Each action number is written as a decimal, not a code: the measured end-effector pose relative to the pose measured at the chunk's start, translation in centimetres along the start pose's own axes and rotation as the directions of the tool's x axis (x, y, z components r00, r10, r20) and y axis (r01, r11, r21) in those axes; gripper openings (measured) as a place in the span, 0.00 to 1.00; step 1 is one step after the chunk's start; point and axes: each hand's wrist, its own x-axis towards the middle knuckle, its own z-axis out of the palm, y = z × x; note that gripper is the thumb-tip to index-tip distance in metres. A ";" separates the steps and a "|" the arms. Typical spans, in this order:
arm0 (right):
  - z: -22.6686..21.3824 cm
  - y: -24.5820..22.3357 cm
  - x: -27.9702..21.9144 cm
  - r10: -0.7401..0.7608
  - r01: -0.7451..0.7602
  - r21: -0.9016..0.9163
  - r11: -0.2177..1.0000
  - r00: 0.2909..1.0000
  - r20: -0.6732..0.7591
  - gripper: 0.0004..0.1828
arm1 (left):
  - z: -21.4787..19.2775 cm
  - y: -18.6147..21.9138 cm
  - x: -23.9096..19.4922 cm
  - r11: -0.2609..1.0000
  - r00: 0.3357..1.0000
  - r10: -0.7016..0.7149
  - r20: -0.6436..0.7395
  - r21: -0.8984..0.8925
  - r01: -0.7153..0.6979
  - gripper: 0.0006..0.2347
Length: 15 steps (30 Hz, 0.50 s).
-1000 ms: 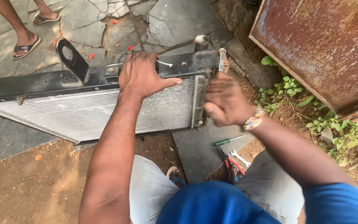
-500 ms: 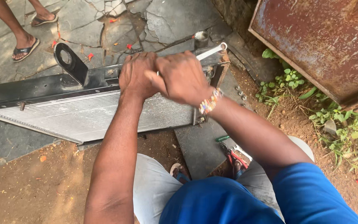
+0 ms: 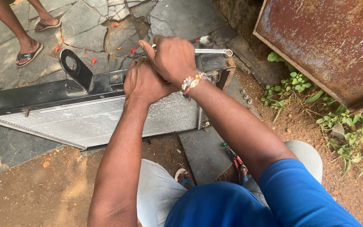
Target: The person uses a wrench to tighten bolts on a car radiator placed on the ground. The person works on the top edge of the radiator, securing the frame with bolts.
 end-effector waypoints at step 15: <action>-4.1 -0.5 -6.0 -0.228 0.210 0.107 0.972 0.954 0.196 0.18 | 1.8 -1.8 0.3 0.986 0.995 0.091 -0.036 0.142 -0.085 0.17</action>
